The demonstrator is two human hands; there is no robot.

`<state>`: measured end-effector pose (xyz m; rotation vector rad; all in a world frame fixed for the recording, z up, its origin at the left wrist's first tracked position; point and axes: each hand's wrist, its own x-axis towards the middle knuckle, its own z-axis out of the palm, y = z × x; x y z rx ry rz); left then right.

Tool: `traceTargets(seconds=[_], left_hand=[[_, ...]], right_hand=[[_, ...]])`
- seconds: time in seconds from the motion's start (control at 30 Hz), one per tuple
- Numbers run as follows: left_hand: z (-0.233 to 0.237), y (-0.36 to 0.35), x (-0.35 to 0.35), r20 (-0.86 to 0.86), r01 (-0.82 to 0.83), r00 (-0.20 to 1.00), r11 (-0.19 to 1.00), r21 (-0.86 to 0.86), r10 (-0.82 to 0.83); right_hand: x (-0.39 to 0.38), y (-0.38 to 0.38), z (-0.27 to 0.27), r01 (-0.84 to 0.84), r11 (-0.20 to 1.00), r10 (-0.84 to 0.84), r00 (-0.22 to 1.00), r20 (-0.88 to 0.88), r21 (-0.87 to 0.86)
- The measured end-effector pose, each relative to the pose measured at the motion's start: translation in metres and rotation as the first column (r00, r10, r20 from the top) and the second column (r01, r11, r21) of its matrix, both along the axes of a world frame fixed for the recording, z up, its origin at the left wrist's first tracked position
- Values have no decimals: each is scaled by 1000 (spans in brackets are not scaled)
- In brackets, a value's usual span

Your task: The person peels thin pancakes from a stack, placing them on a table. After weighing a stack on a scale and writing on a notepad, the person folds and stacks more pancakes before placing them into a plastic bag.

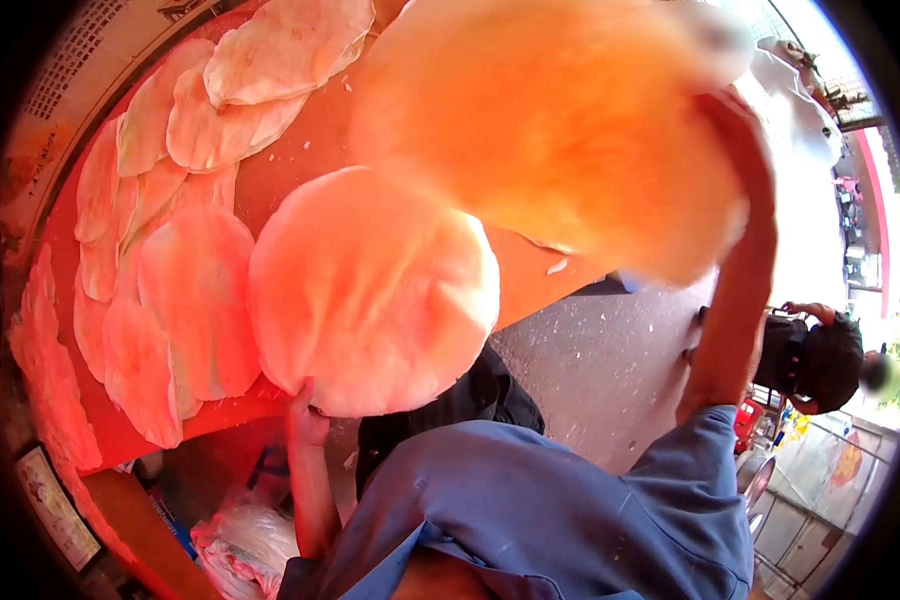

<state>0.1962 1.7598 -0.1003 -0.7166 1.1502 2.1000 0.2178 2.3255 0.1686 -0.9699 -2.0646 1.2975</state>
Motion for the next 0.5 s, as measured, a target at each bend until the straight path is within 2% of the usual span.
traceTargets(seconds=[0.03,0.13,0.23,0.27,0.3,0.33,0.37,0.43,0.5], left_hand=[[1,3,0,22,-28,999,1000,-13,28],[-12,-4,1,38,-21,999,1000,-8,22],[-2,2,1,71,-89,993,995,-45,92],[1,5,0,89,-110,989,993,-52,114],[0,5,0,72,-109,991,992,-62,113],[0,5,0,86,-106,990,992,-63,111],[2,5,0,100,-103,989,993,-65,109],[-1,2,2,116,-114,987,993,-12,114],[6,6,3,66,-118,990,991,-56,121]], right_hand=[[2,1,21,9,999,-12,997,-78,-41],[-15,8,60,-155,957,129,984,-121,-246],[-50,14,55,-165,986,165,986,15,3],[-71,61,33,-232,972,235,967,100,-44],[-94,63,18,-273,962,273,961,-39,14],[-117,81,12,-232,971,226,971,83,64],[-141,37,26,-125,990,124,992,-13,-70],[-185,66,31,-279,958,269,954,-132,-67],[-228,89,52,-412,906,366,878,-310,-98]])
